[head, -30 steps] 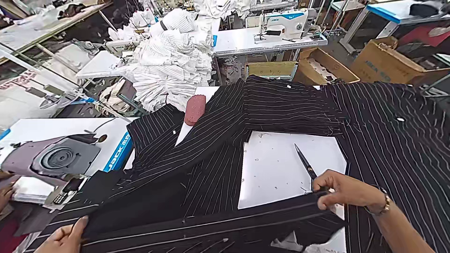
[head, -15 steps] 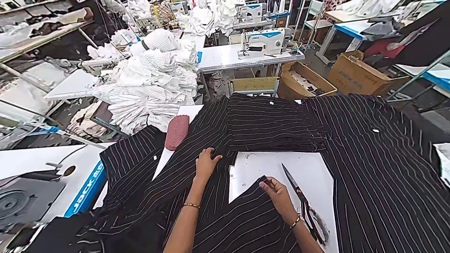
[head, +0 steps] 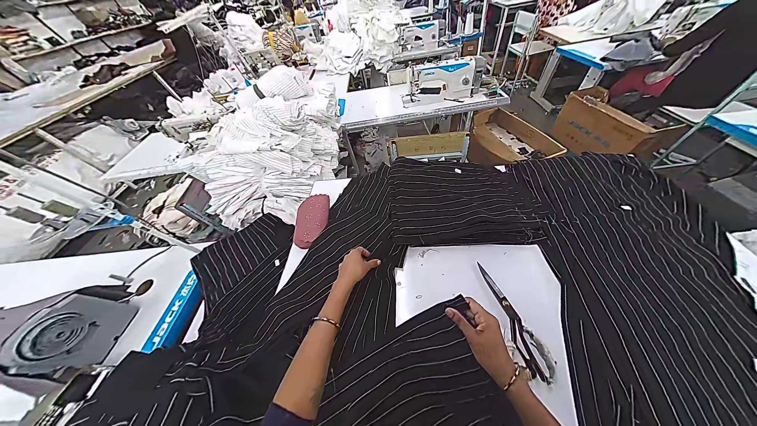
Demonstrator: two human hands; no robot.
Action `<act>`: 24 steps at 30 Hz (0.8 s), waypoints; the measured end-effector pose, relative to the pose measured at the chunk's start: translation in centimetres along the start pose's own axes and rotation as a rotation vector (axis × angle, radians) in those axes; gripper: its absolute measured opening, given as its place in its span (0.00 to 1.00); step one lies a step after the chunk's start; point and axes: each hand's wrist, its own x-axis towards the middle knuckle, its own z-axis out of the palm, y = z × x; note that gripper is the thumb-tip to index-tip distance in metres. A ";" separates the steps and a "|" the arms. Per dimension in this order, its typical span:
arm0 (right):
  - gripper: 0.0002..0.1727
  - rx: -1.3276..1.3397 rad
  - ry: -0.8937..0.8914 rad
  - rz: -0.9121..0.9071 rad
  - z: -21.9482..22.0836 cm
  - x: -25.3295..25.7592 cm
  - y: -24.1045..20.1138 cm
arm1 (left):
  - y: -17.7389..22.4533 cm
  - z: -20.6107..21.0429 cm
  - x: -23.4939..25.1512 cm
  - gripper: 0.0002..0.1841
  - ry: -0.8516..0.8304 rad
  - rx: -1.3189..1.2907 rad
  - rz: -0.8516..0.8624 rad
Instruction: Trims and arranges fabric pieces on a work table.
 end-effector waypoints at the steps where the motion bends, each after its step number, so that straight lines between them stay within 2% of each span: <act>1: 0.13 0.059 -0.020 0.016 0.1 -0.1 -0.4 | 0.2 0.2 0.0 0.27 0.004 0.032 -0.004; 4: 0.06 0.235 -0.078 0.036 0.1 -0.9 -2.2 | 0.7 -0.2 -0.7 0.23 -0.025 -0.011 -0.008; 7: 0.05 0.315 -0.056 -0.010 -0.4 -2.2 -3.7 | -0.1 -1.7 -1.6 0.19 -0.106 -0.179 0.018; 11: 0.06 0.242 -0.045 -0.102 -1.5 -3.8 -5.1 | -0.9 -3.3 -3.4 0.14 -0.232 -0.295 0.084; 13: 0.06 0.208 -0.081 -0.138 -2.2 -4.6 -6.0 | -0.7 -3.6 -4.5 0.13 -0.188 -0.338 0.093; 18: 0.06 0.124 -0.144 -0.253 -2.4 -5.8 -6.7 | -0.6 -2.3 -5.9 0.13 -0.095 -0.386 -0.031; 21: 0.07 0.082 -0.159 -0.296 -2.2 -6.1 -6.8 | 0.2 -1.5 -6.8 0.10 -0.015 -0.499 0.044; 24: 0.08 0.047 -0.163 -0.246 -2.4 -6.7 -6.8 | 1.5 -2.5 -7.8 0.09 0.014 -0.591 0.104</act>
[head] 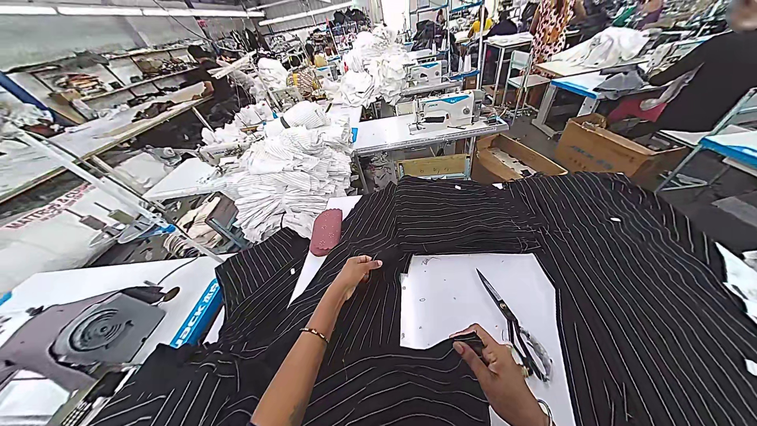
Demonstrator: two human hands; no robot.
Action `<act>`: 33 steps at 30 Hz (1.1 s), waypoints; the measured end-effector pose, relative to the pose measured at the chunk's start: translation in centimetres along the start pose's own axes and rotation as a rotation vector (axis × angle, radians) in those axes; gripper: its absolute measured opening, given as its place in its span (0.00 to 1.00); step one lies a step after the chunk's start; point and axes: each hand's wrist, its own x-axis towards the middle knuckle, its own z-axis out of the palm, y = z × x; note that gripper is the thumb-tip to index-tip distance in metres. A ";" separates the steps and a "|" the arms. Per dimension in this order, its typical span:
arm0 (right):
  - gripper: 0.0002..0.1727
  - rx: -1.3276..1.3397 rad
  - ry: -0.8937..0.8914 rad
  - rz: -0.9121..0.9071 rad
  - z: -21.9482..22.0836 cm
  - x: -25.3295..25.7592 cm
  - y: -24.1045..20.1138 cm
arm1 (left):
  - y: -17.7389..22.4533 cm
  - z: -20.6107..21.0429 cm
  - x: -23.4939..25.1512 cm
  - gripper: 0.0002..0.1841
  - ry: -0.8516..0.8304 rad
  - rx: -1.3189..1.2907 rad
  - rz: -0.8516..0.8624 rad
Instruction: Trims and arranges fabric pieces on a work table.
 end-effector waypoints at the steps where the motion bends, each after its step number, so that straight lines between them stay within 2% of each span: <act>1: 0.09 -0.012 -0.002 0.021 -0.1 -0.2 -0.1 | 0.6 -0.1 -0.2 0.08 0.000 -0.029 0.000; 5: 0.10 -0.055 0.019 0.061 -0.6 -0.9 -0.9 | 3.8 0.3 -2.8 0.12 -0.077 0.060 0.016; 9: 0.15 -0.162 0.046 0.072 -1.2 -0.2 -2.0 | 6.8 3.0 -6.8 0.10 -0.092 0.205 0.287; 11: 0.10 0.080 -0.109 0.026 -2.1 0.1 -4.5 | 8.1 4.3 -9.6 0.09 -0.112 0.215 0.426; 13: 0.07 0.389 -0.399 -0.103 -3.2 0.8 -6.9 | 8.5 6.0 -12.6 0.08 -0.164 0.162 0.539; 14: 0.07 0.467 -0.500 -0.168 -3.5 1.2 -7.6 | 8.1 6.8 -14.0 0.07 -0.199 0.123 0.574; 15: 0.07 0.466 -0.516 -0.211 -3.7 1.5 -8.1 | 7.6 7.6 -15.3 0.07 -0.234 0.075 0.600; 17: 0.09 0.316 -0.384 -0.230 -4.1 2.2 -8.4 | 6.5 9.0 -17.0 0.05 -0.297 -0.051 0.614; 19: 0.11 0.182 -0.253 -0.140 -4.5 2.3 -7.9 | 5.6 10.2 -18.0 0.02 -0.310 -0.181 0.606; 22: 0.11 0.143 -0.171 -0.005 -4.9 2.2 -7.4 | 4.1 11.3 -18.4 0.08 -0.249 -0.275 0.631; 28: 0.11 0.138 -0.157 0.026 -4.6 2.6 -7.3 | 2.6 11.2 -18.9 0.09 -0.205 -0.371 0.673; 33: 0.11 0.131 -0.177 0.047 -3.7 2.7 -7.5 | 1.8 10.4 -18.9 0.09 -0.174 -0.335 0.737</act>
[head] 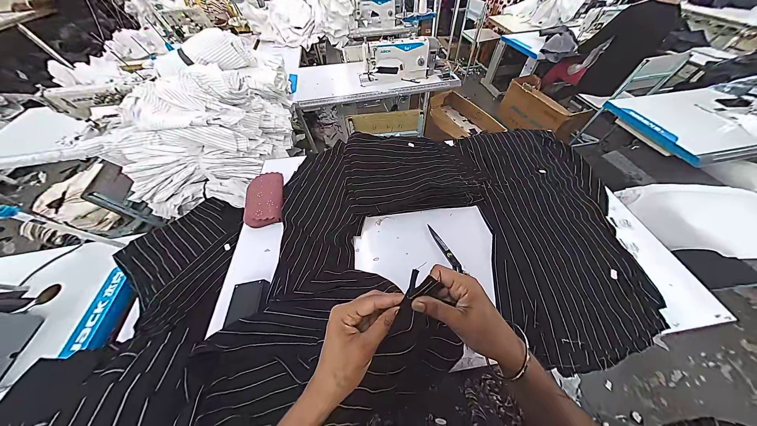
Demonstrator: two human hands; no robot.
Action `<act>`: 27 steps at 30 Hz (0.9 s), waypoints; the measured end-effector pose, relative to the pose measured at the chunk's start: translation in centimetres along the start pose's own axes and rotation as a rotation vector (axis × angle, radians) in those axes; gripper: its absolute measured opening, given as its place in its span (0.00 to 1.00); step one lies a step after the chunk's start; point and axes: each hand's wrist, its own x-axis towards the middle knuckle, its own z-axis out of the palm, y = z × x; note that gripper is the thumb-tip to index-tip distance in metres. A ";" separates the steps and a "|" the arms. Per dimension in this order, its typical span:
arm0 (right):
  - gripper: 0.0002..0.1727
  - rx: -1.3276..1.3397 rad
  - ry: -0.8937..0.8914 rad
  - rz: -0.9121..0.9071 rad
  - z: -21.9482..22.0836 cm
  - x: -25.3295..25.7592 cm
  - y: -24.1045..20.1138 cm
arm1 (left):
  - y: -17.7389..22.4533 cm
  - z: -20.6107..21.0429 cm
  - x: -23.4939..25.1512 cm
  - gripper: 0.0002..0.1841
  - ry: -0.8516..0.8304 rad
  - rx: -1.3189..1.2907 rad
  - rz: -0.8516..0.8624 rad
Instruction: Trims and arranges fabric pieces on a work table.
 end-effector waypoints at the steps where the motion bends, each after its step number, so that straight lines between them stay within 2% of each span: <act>1: 0.11 0.001 -0.004 0.000 0.2 0.0 0.0 | 0.0 -0.2 -0.1 0.09 0.000 0.008 0.005; 6: 0.12 0.026 -0.004 0.013 1.4 0.1 0.0 | 0.8 -1.1 -0.7 0.08 -0.049 0.057 0.054; 9: 0.14 0.069 0.023 0.047 2.7 0.2 0.0 | 0.7 -1.0 -1.4 0.07 0.045 0.124 0.089; 12: 0.24 0.097 -0.099 0.101 3.0 0.5 -0.2 | 0.8 -1.2 -2.1 0.05 0.150 0.146 0.062; 13: 0.24 0.105 -0.177 0.110 2.8 0.7 -0.2 | 0.9 -1.3 -2.2 0.05 0.176 0.138 0.053; 16: 0.11 0.053 -0.329 0.086 2.9 1.1 -0.4 | 1.4 -1.5 -2.9 0.04 0.247 0.112 0.038; 19: 0.11 -0.017 -0.422 0.085 3.6 2.0 -0.9 | 1.2 -1.8 -3.6 0.03 0.292 0.098 0.059; 22: 0.13 -0.145 -0.489 0.030 3.8 2.8 -1.1 | 0.8 -3.0 -4.2 0.05 0.310 0.206 0.113; 27: 0.13 -0.346 -0.399 -0.190 4.4 3.3 -0.3 | 0.8 -5.0 -4.8 0.06 0.320 0.255 0.145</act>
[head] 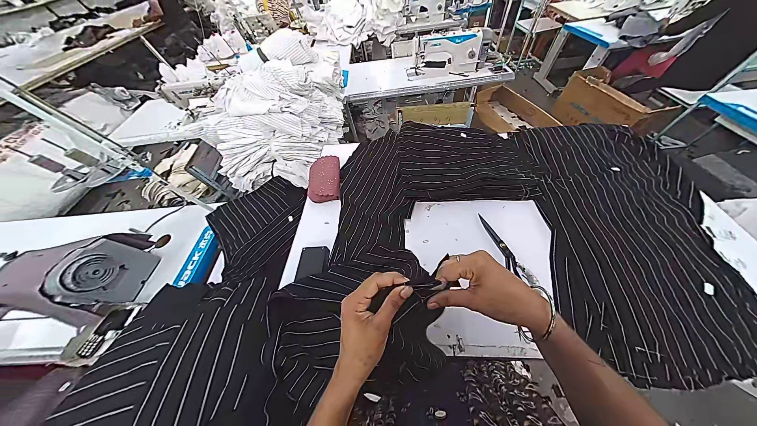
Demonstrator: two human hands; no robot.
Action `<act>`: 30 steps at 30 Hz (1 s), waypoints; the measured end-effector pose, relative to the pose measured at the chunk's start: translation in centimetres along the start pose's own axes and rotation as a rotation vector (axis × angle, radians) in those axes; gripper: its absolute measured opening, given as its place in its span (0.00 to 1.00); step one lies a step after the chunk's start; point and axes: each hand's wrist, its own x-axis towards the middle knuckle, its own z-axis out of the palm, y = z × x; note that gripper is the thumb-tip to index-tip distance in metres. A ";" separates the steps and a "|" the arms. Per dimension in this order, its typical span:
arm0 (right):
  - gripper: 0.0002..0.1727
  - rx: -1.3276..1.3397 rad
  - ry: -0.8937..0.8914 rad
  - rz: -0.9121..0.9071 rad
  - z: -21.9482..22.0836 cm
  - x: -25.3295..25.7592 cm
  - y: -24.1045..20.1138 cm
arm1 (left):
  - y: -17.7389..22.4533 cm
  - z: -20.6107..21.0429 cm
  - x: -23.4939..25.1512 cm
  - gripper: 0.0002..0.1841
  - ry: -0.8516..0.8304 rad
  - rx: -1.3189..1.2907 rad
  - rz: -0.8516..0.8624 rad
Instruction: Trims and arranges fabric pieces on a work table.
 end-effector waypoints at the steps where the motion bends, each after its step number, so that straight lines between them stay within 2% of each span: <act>1: 0.12 -0.004 0.016 -0.010 0.3 0.2 0.0 | 0.0 -0.1 0.1 0.05 0.006 -0.030 -0.036; 5: 0.14 -0.009 0.033 0.048 2.3 0.8 0.9 | -0.4 -0.5 0.3 0.05 -0.043 -0.250 -0.306; 8: 0.11 0.041 -0.036 0.214 3.9 0.9 2.9 | -0.9 -0.8 0.4 0.08 -0.097 -0.425 -0.542; 11: 0.11 -0.062 -0.137 0.385 4.8 -0.8 6.9 | -1.9 -0.7 0.2 0.09 -0.125 -0.481 -0.659; 13: 0.12 -0.174 -0.109 0.528 4.2 -3.4 9.4 | -2.3 -0.7 0.2 0.09 -0.137 -0.507 -0.689; 17: 0.15 -0.396 0.252 0.805 1.1 -9.7 12.5 | -2.5 -0.3 0.8 0.11 -0.163 -0.545 -0.663; 19: 0.21 -0.445 0.347 0.926 0.3 -11.9 13.6 | -2.7 0.2 1.3 0.11 -0.174 -0.527 -0.648; 21: 0.29 -0.496 0.348 1.024 0.3 -12.8 14.6 | -2.8 0.8 1.9 0.10 -0.201 -0.491 -0.621; 24: 0.31 -0.570 0.194 1.185 -0.9 -11.8 14.8 | -3.0 1.9 2.7 0.09 -0.230 -0.444 -0.563; 26: 0.26 -0.402 0.125 1.172 -2.1 -11.6 14.7 | -2.8 2.5 3.0 0.09 -0.232 -0.406 -0.547; 28: 0.12 0.065 0.235 0.978 -2.2 -12.4 14.3 | -2.6 2.8 3.5 0.09 -0.233 -0.374 -0.531; 30: 0.08 0.568 0.264 0.789 -0.8 -13.3 12.1 | -2.5 3.1 3.8 0.09 -0.226 -0.351 -0.533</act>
